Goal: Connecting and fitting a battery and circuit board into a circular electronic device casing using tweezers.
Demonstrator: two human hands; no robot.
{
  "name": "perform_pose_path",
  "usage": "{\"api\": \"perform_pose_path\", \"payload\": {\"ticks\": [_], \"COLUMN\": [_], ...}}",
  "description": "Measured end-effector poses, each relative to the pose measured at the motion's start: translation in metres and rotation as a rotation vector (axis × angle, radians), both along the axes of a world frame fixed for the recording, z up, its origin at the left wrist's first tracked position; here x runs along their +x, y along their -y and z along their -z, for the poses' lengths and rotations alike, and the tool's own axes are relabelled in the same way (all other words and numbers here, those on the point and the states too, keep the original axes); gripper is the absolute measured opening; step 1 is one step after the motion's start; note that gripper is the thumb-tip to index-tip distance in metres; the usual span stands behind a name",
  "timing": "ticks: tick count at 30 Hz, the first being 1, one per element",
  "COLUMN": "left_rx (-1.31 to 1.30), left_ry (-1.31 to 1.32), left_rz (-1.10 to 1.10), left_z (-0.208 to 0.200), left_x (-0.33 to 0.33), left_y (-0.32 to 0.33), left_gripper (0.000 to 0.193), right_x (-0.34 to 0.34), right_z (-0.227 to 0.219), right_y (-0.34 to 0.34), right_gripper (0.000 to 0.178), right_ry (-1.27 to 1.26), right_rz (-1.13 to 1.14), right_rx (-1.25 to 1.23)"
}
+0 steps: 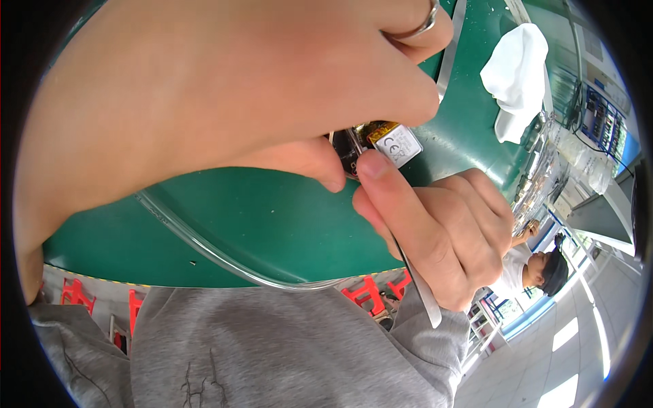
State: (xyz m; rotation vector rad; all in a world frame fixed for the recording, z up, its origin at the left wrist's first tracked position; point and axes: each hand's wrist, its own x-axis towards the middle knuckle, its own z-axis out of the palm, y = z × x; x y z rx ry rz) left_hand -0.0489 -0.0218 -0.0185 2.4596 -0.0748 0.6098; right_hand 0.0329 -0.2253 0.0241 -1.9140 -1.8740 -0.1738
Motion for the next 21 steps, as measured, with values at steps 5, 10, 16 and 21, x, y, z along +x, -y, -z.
{"api": "perform_pose_path", "payload": {"ticks": [5, 10, 16, 21], "left_rx": [-0.017, -0.02, -0.019, -0.026], "left_ry": [0.011, 0.014, 0.024, 0.033], "left_rz": [0.004, -0.001, 0.016, 0.109], "left_z": [0.002, 0.001, 0.003, -0.002], "left_x": [0.003, 0.004, 0.003, 0.01], "left_y": [0.005, 0.007, 0.007, -0.003], "left_gripper": [0.051, 0.051, 0.051, 0.051], "right_x": [0.003, 0.002, 0.003, 0.005], "right_z": [-0.002, 0.004, 0.004, -0.002], "right_y": [0.007, 0.01, 0.012, 0.011], "right_gripper": [0.028, 0.026, 0.028, 0.032], "right_ry": [0.229, 0.343, 0.131, 0.04], "right_rz": [-0.038, -0.022, -0.01, 0.0], "right_rx": [-0.022, 0.036, 0.05, -0.026]}}
